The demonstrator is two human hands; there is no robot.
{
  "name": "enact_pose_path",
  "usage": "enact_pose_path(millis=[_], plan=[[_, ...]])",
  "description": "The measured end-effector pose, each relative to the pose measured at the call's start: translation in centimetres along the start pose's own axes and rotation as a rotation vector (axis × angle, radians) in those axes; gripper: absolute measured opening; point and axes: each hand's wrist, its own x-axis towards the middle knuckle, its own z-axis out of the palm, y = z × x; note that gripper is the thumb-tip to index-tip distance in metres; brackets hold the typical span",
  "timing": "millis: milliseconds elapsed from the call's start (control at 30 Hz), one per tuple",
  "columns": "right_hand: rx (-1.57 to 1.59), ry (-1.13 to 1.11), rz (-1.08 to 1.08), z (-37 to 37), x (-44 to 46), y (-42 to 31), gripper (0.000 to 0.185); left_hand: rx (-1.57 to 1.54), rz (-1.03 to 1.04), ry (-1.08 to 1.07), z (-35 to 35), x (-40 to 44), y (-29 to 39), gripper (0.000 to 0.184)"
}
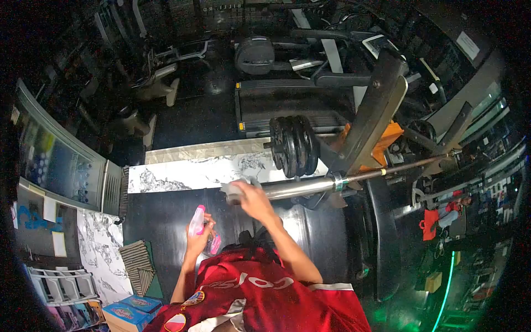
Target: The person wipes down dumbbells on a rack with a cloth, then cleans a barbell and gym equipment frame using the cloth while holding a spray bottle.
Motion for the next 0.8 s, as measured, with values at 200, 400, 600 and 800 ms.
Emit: enact_pose_path(millis=[200,400,600,800], plan=[[0.537,0.110,0.267,-6.0,-0.9,4.0,0.031,-0.029,-0.036,0.003,0.1,0.4,-0.5,0.024],[-0.330,0.181,0.257,-4.5,-2.2,9.9,0.038,0.047,-0.049,-0.056,0.9,1.1,-0.2,0.024],[-0.396,0.259,0.255,-3.3,-1.7,5.6,0.029,0.017,-0.035,-0.071,1.1,1.4,0.1,0.024],[-0.490,0.243,-0.029,-2.9,-4.0,4.3,0.035,-0.006,-0.032,-0.010,0.6,1.0,-0.1,0.025]])
